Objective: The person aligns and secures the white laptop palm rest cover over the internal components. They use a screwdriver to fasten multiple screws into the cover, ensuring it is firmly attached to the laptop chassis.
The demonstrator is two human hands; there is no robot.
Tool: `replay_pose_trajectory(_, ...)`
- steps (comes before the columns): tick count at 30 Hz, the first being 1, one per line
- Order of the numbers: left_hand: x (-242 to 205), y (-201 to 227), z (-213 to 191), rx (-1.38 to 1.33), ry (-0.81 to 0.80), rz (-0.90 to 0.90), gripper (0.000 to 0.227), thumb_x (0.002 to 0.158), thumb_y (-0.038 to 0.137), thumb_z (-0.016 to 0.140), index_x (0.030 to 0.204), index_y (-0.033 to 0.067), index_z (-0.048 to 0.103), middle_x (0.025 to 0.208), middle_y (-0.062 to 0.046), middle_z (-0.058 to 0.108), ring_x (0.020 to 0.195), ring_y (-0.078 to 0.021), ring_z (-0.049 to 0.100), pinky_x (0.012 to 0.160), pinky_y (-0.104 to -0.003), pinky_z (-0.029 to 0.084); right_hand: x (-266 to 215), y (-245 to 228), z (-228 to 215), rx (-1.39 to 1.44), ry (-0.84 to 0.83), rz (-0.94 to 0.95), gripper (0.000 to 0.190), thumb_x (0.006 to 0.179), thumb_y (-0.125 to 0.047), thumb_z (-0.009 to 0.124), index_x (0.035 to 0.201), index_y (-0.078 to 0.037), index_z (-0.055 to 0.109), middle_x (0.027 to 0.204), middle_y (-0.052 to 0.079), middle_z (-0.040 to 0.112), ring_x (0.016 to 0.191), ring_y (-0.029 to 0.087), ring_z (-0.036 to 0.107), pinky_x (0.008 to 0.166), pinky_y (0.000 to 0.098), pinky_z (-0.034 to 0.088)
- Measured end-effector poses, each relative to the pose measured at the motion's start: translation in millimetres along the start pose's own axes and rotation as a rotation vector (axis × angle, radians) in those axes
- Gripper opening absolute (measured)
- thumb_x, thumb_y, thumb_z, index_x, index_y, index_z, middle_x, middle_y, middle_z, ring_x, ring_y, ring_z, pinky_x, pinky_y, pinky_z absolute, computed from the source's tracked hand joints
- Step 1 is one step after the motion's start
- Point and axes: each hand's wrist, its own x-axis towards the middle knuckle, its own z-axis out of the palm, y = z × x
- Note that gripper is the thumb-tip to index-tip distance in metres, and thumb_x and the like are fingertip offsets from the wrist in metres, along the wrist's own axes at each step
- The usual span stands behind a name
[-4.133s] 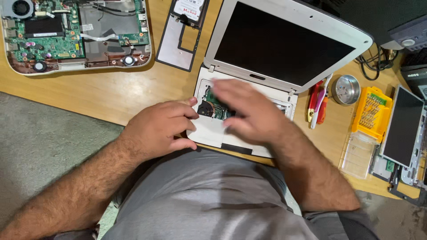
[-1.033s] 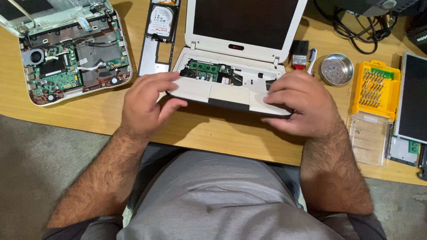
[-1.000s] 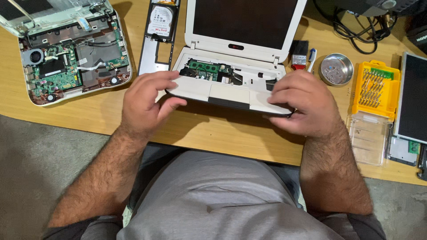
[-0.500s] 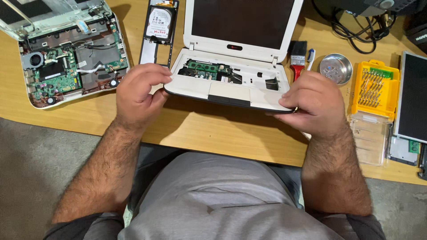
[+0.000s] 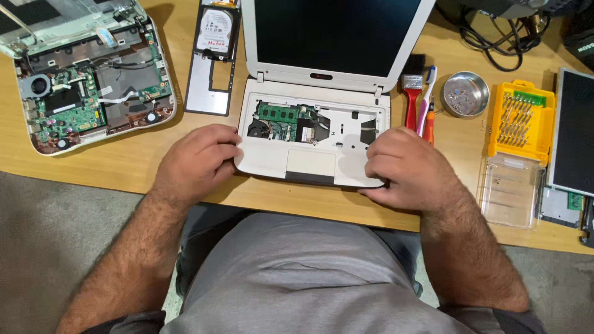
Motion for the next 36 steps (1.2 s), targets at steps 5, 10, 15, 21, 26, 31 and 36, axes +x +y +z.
replay_pose_trajectory(5, -3.7, 5.7, -4.4, -0.039, -0.111, -0.057, 0.021, 0.091, 0.019, 0.078, 0.106, 0.0054, 0.069, 0.115, -0.013, 0.07, 0.11, -0.0344, 0.07, 0.094, -0.047, 0.06, -1.3, -0.8, 5.0, -0.057, -0.071, 0.057, 0.034, 0.06, -0.032, 0.093, 0.081, -0.017, 0.07, 0.095, 0.0, 0.07, 0.101, 0.025, 0.067, 0.095, 0.0464, 0.051)
replay_pose_trajectory(10, -2.9, 6.8, -3.7, -0.023, -0.175, -0.086, 0.027, 0.091, 0.027, 0.078, 0.106, 0.0076, 0.067, 0.122, -0.01, 0.07, 0.115, -0.0317, 0.069, 0.097, -0.046, 0.058, -3.5, 0.3, 9.9, -0.076, -0.096, 0.077, 0.037, 0.059, -0.036, 0.093, 0.082, -0.019, 0.069, 0.097, -0.003, 0.069, 0.105, 0.021, 0.066, 0.099, 0.0442, 0.048)
replay_pose_trajectory(15, 0.9, 9.9, -11.0, -0.104, -0.25, -0.148, 0.033, 0.081, 0.02, 0.085, 0.106, 0.0058, 0.068, 0.125, -0.012, 0.069, 0.122, -0.0337, 0.067, 0.102, -0.048, 0.056, -2.7, 0.0, 10.9, -0.029, -0.13, 0.079, 0.039, 0.061, -0.035, 0.094, 0.086, -0.017, 0.07, 0.096, 0.0, 0.069, 0.105, 0.024, 0.067, 0.099, 0.0467, 0.049)
replay_pose_trajectory(21, 10.9, 17.8, -20.9, -0.143, -0.279, -0.176, 0.033, 0.085, 0.035, 0.082, 0.107, 0.0125, 0.071, 0.128, -0.007, 0.069, 0.128, -0.0331, 0.064, 0.107, -0.048, 0.052, -1.2, 0.2, 10.1, 0.025, -0.094, 0.056, 0.039, 0.068, -0.044, 0.092, 0.087, -0.018, 0.071, 0.092, -0.001, 0.068, 0.099, 0.023, 0.068, 0.097, 0.0458, 0.049)
replay_pose_trajectory(26, 20.1, 18.5, -20.5, -0.107, -0.282, -0.151, 0.042, 0.08, 0.042, 0.086, 0.107, 0.0139, 0.071, 0.128, -0.007, 0.069, 0.13, -0.0347, 0.062, 0.111, -0.049, 0.047, -43.0, 50.7, -6.2, 0.142, 0.125, 0.113, 0.019, 0.087, -0.04, 0.079, 0.093, -0.022, 0.074, 0.092, -0.004, 0.067, 0.095, 0.022, 0.068, 0.089, 0.0404, 0.051)
replay_pose_trajectory(31, 54.3, 28.9, -18.6, -0.06, -0.305, -0.079, 0.047, 0.076, 0.049, 0.087, 0.106, 0.0172, 0.072, 0.127, -0.006, 0.069, 0.133, -0.0362, 0.06, 0.113, -0.052, 0.045, -57.0, 57.0, -22.3, 0.022, 0.821, 0.417, 0.017, 0.094, 0.02, 0.078, 0.106, 0.007, 0.077, 0.082, 0.016, 0.059, 0.065, 0.028, 0.058, 0.059, 0.0358, 0.05)
replay_pose_trajectory(36, 100.7, 28.7, -5.0, -0.23, -0.349, 0.088, 0.032, 0.084, 0.04, 0.083, 0.098, 0.0148, 0.072, 0.109, -0.004, 0.074, 0.116, -0.0331, 0.069, 0.099, -0.05, 0.052, -56.2, 52.2, -15.8, -0.114, 0.627, 0.832, 0.021, 0.092, -0.003, 0.076, 0.105, -0.019, 0.079, 0.081, 0.005, 0.071, 0.078, 0.023, 0.072, 0.07, 0.0354, 0.056)
